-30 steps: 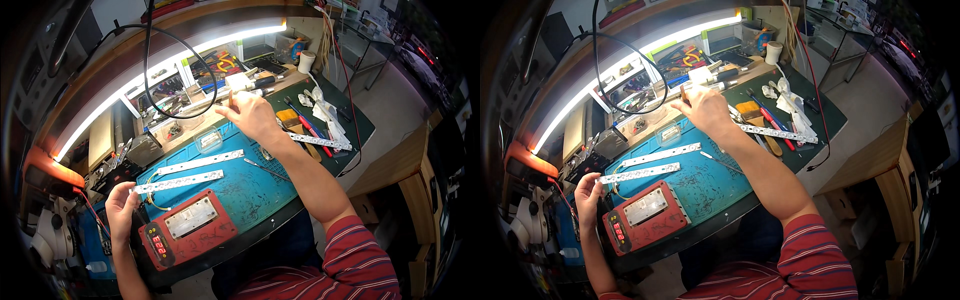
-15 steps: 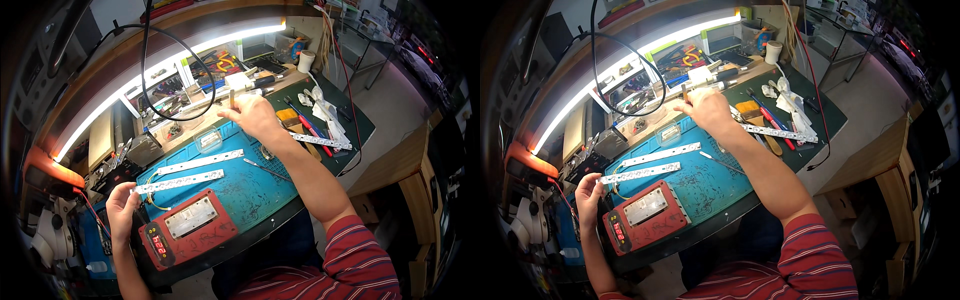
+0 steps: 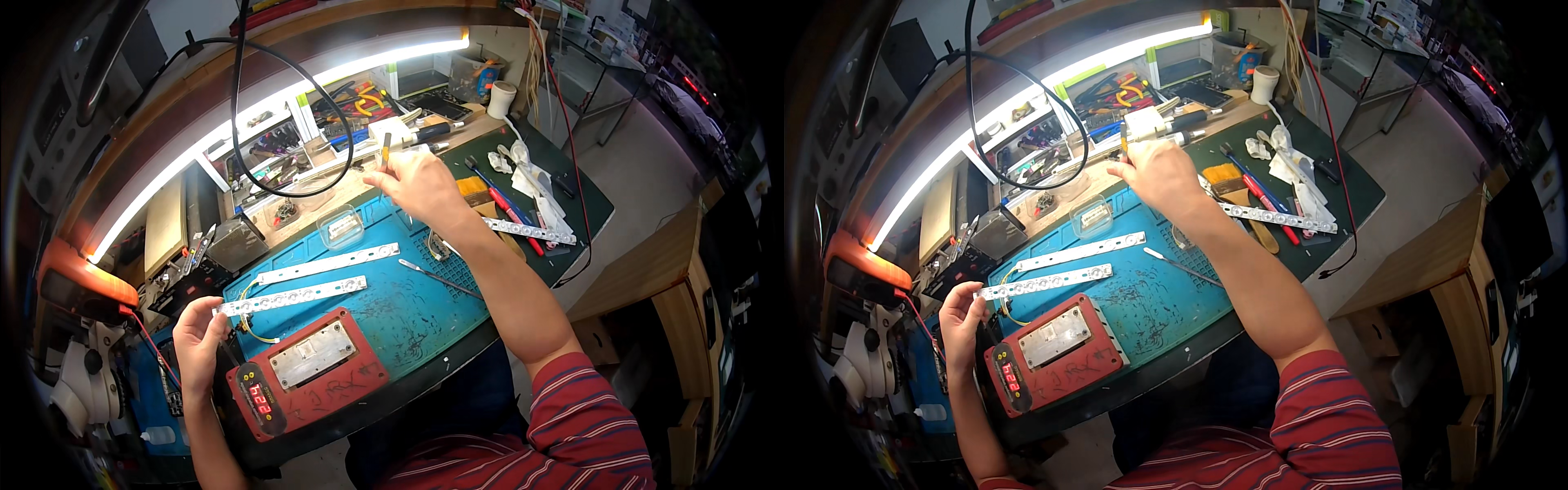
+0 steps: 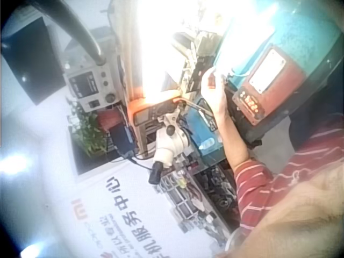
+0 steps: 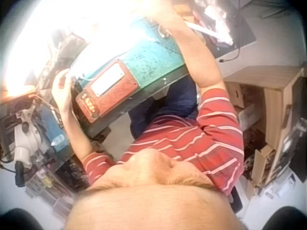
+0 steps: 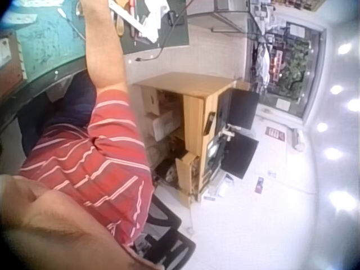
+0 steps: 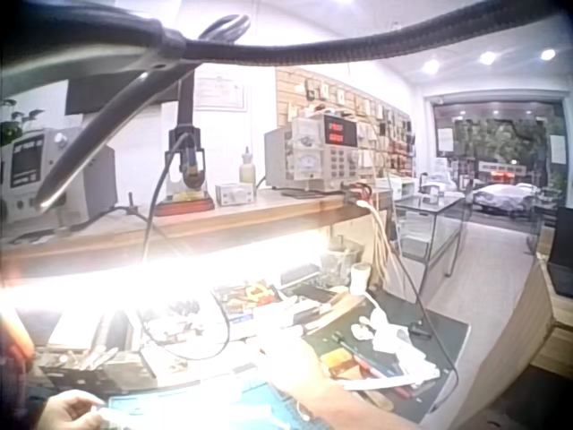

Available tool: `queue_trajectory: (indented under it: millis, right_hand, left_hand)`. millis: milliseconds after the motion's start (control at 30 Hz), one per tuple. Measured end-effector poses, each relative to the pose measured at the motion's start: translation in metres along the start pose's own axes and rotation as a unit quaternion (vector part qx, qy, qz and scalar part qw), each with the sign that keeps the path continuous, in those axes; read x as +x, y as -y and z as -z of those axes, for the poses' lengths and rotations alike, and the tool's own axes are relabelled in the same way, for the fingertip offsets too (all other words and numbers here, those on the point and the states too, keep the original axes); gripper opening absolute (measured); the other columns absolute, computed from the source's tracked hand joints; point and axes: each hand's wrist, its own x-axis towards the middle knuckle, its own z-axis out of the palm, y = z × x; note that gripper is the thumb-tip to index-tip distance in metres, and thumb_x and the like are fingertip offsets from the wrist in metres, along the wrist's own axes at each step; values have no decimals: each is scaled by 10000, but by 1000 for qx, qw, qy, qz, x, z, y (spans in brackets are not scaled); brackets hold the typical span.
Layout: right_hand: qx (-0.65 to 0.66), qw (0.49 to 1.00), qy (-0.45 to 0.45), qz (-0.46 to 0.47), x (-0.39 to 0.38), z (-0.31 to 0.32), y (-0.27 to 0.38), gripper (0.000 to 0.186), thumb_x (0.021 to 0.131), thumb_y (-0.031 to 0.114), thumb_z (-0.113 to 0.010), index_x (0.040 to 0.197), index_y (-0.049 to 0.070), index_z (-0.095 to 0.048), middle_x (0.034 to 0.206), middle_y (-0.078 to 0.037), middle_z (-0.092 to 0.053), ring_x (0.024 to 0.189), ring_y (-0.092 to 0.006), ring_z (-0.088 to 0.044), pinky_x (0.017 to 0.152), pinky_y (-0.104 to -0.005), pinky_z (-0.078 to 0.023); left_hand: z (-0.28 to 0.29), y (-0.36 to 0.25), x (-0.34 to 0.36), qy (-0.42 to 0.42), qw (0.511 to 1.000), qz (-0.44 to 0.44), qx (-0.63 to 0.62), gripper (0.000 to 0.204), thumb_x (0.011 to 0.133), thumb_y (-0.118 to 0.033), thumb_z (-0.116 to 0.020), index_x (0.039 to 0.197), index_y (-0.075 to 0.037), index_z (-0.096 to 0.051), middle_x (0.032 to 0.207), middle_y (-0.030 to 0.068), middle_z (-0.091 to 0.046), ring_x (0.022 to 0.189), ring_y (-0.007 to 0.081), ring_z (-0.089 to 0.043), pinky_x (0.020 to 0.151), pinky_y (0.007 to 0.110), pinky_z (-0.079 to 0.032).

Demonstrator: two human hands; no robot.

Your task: The person solders small components onto LED strip segments using a soldering iron and solder wire. They repeatedly heat the joints and apply solder to secure the connections on multiple strips laid on a hot plate.

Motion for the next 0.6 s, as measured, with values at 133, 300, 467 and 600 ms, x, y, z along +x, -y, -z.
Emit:
queue_trajectory:
  millis: [133,300,467,600]
  right_hand:
    - [-52,998,22,-1,-2,-1,4,401,902,444,-641,912,55,-736,673,-146,-672,677,-325,-676,661,-422,-531]
    - [-78,997,5,3,-2,1,4,448,910,470,-610,912,39,-729,732,-169,-685,749,-346,-682,701,-437,-532]
    - [-74,996,41,-16,-1,3,5,448,916,469,-595,903,41,-725,778,-184,-692,785,-352,-683,725,-453,-529]
    - [-82,996,34,-21,0,2,4,444,917,468,-589,902,45,-723,781,-185,-692,785,-350,-684,727,-450,-530]
  left_hand:
    - [0,0,0,0,1000,-1,0,203,944,-74,-643,1127,8,-612,821,0,-601,718,69,-547,651,218,-437]
    - [0,0,1,1,1000,-2,0,207,944,-81,-645,1130,3,-614,819,-3,-599,713,66,-544,652,214,-439]
    - [0,1,0,0,1000,-3,5,216,946,-108,-656,1133,-9,-616,816,-10,-596,701,57,-538,648,202,-436]
    - [0,1,1,2,1000,-3,4,217,946,-110,-656,1133,-9,-617,818,-10,-598,705,57,-542,653,201,-439]
